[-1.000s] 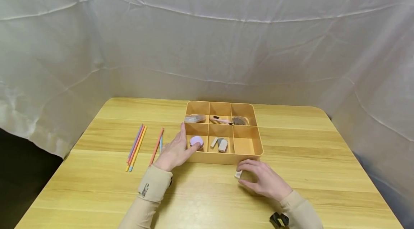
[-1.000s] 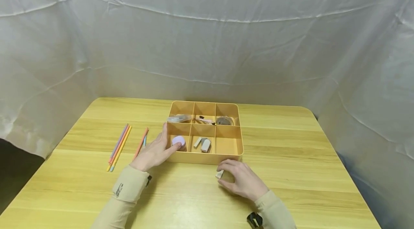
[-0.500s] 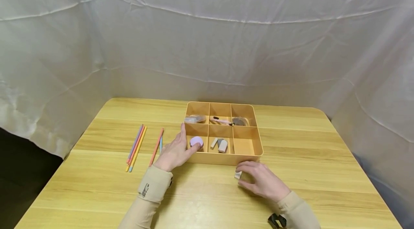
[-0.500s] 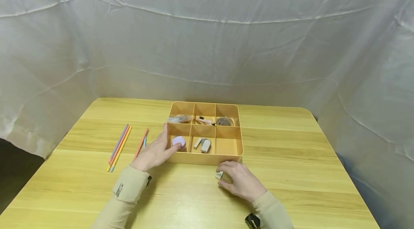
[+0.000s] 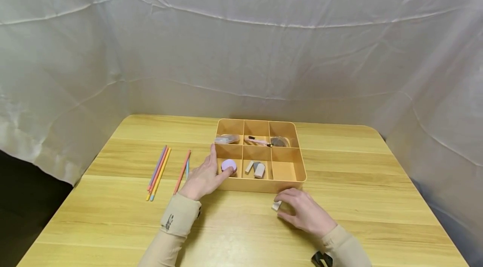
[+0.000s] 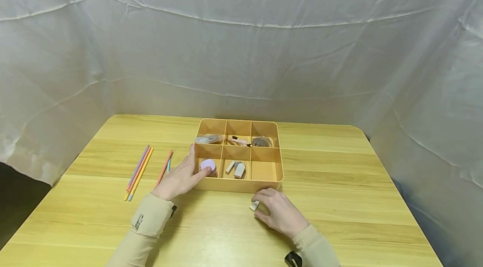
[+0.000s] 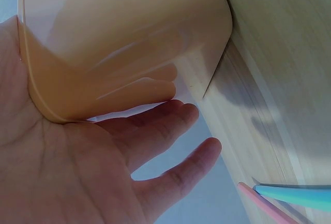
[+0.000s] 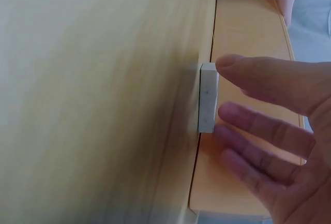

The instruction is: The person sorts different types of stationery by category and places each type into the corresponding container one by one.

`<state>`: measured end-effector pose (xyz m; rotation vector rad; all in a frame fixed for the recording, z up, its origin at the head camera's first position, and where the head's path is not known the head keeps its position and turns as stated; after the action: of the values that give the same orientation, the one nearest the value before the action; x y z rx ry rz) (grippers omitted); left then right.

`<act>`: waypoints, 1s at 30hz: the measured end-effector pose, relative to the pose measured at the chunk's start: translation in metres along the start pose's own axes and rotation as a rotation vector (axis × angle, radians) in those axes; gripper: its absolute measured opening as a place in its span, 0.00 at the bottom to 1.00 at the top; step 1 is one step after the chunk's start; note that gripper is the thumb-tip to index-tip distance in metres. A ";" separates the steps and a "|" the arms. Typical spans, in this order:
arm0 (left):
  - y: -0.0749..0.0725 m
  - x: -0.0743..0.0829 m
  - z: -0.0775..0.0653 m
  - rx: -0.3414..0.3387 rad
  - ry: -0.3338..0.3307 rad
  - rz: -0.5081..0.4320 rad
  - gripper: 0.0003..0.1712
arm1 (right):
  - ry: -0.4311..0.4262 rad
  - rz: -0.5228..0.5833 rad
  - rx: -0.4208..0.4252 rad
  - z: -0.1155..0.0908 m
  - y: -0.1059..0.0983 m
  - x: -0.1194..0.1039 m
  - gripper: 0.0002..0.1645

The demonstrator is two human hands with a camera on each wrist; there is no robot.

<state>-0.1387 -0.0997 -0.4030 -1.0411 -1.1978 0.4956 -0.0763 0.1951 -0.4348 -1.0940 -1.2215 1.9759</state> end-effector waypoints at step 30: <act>0.000 0.000 0.000 0.004 0.000 0.000 0.59 | 0.084 -0.067 0.073 0.008 0.006 -0.012 0.17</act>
<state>-0.1390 -0.0993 -0.4032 -1.0375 -1.1964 0.4983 -0.0774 0.1799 -0.4346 -1.0742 -1.1187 1.8901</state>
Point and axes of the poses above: each hand's wrist, its own z-axis towards the middle knuckle, its own y-axis out of the palm, x = y × z, the point moved 1 cm from there along z, towards the middle knuckle, and after that the axes turned 13 degrees about y, right-handed, at the moved point
